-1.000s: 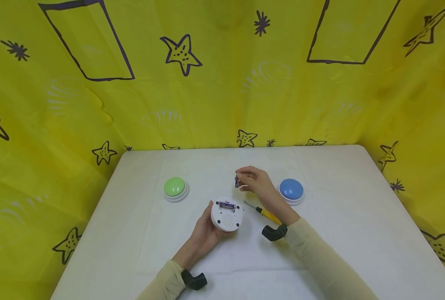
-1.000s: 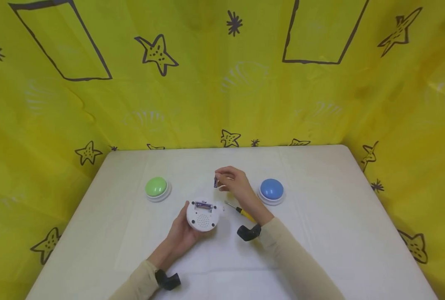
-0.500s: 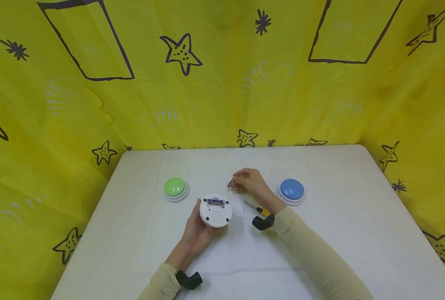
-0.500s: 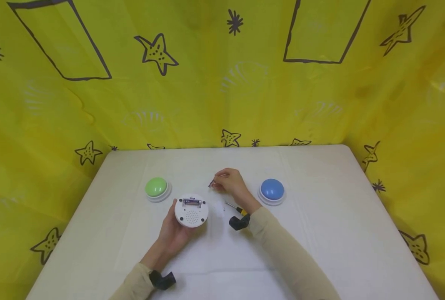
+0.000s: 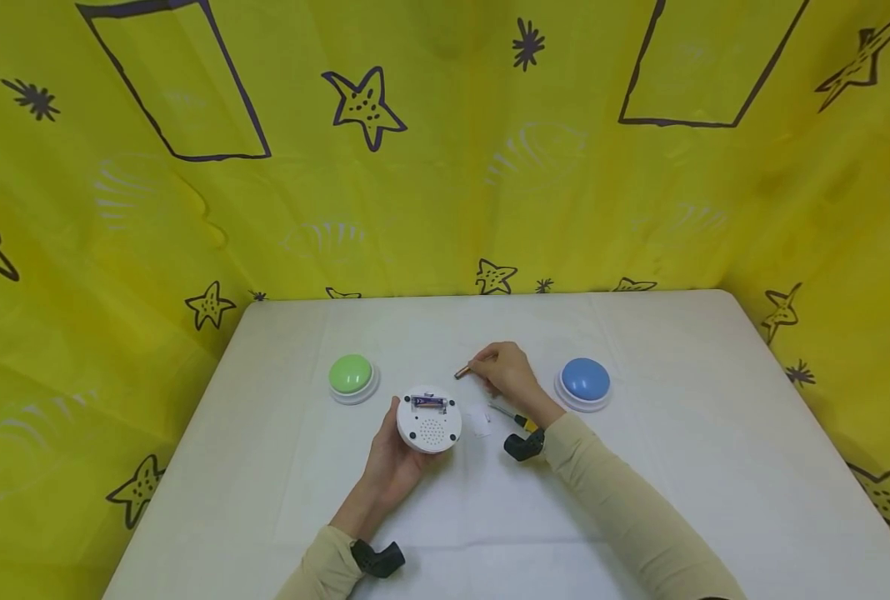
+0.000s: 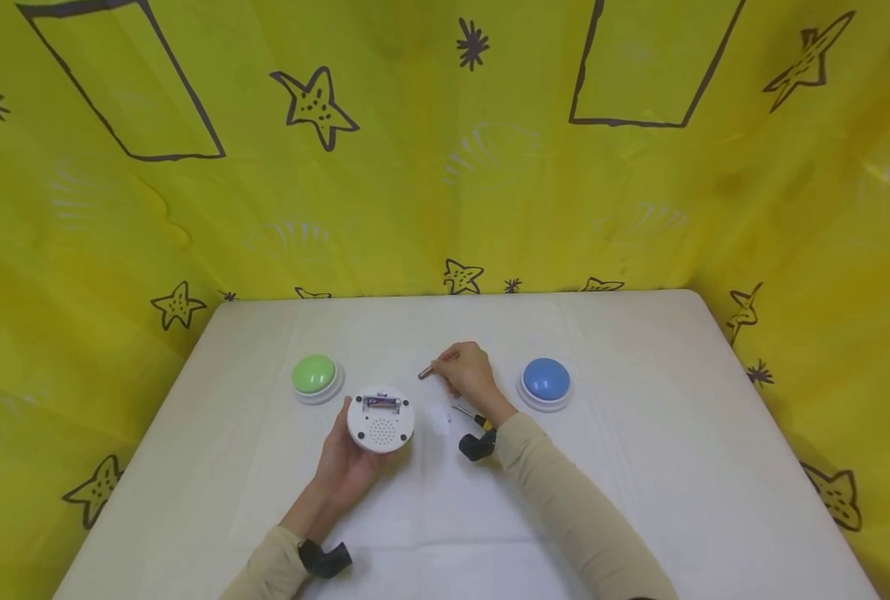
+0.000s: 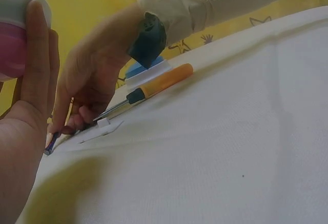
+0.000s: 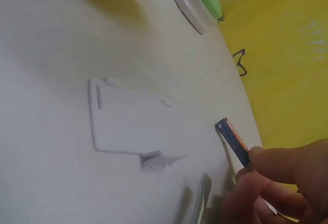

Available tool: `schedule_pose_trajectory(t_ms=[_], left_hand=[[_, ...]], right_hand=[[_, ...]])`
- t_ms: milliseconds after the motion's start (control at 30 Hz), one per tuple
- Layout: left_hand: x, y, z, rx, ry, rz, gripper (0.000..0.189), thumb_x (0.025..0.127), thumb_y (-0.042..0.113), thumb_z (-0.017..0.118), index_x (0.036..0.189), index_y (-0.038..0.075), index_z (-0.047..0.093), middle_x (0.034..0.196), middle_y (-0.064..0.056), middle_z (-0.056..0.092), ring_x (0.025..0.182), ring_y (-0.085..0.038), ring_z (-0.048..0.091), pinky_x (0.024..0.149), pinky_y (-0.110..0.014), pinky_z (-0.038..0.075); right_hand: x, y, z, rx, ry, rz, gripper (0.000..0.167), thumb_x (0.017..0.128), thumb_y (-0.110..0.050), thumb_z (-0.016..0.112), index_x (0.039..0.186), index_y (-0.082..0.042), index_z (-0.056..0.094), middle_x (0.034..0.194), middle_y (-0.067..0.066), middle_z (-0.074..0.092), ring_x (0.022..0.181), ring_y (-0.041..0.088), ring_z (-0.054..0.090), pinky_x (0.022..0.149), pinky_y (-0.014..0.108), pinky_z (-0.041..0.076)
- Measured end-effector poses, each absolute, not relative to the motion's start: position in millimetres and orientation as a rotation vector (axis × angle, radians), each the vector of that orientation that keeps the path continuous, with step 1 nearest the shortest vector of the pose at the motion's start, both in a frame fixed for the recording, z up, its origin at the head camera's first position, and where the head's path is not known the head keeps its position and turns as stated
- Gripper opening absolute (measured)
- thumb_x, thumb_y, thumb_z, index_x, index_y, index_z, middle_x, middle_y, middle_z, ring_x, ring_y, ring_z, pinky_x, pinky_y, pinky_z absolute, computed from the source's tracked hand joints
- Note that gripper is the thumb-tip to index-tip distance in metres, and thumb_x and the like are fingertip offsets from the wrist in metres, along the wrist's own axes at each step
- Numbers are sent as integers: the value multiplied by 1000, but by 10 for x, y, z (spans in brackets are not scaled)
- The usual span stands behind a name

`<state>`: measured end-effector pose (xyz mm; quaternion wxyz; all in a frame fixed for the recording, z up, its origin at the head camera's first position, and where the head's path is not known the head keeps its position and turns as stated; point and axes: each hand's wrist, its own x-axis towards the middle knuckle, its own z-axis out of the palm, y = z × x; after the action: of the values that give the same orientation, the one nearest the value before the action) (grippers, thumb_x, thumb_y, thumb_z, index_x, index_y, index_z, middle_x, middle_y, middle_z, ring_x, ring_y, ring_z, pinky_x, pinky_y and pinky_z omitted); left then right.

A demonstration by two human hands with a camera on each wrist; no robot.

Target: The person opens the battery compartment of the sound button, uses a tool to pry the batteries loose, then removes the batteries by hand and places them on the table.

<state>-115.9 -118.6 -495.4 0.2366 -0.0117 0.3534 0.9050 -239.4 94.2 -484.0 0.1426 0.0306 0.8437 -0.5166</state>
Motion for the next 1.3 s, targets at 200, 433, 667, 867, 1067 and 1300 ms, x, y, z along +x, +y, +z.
schedule_pose_trajectory(t_ms=[200, 433, 667, 867, 1067, 1300], left_hand=[[-1160, -1185, -4952, -45, 971, 2476, 58, 106, 64, 32, 147, 22, 32, 131, 2, 64, 109, -11, 68, 88, -25, 56], [-1173, -1182, -4957, -62, 985, 2478, 60, 106, 64, 32, 147, 21, 31, 130, 2, 65, 106, -11, 68, 84, -24, 55], [-1221, -1161, -4969, -91, 1046, 2474, 62, 106, 65, 30, 150, 21, 29, 132, 2, 63, 108, -11, 66, 85, -24, 54], [-1293, -1121, -4968, -104, 1075, 2472, 69, 106, 65, 30, 158, 20, 23, 137, 1, 59, 112, -12, 63, 88, -25, 52], [-1372, -1101, -4975, -79, 1092, 2449, 78, 106, 65, 32, 163, 15, 15, 143, -1, 52, 119, -12, 62, 95, -27, 52], [-1432, -1082, -4996, -54, 1090, 2421, 77, 108, 62, 32, 164, 13, 14, 146, -4, 50, 119, -13, 63, 96, -29, 53]], right_hand=[[-2380, 929, -4862, 63, 2599, -1334, 18, 95, -19, 74, 102, -3, 77, 74, 3, 63, 59, 12, 52, 52, 23, 40], [-2364, 922, -4873, 15, 2696, -1241, 16, 94, -20, 74, 99, -5, 76, 86, 8, 70, 76, 18, 59, 62, 24, 43], [-2357, 922, -4880, -27, 2727, -1217, 17, 95, -21, 74, 101, -5, 76, 87, 8, 72, 74, 17, 60, 62, 23, 43], [-2328, 987, -4891, -41, 2670, -1359, 16, 97, -21, 71, 104, -6, 75, 86, 9, 71, 63, 14, 56, 56, 25, 44], [-2224, 1104, -4869, -162, 2541, -1579, 22, 104, -23, 65, 118, -8, 73, 104, 11, 70, 68, 15, 58, 56, 25, 48], [-2074, 1157, -4718, -452, 2484, -1654, 22, 103, -25, 66, 121, -13, 72, 121, 8, 72, 99, 19, 65, 79, 26, 56]])
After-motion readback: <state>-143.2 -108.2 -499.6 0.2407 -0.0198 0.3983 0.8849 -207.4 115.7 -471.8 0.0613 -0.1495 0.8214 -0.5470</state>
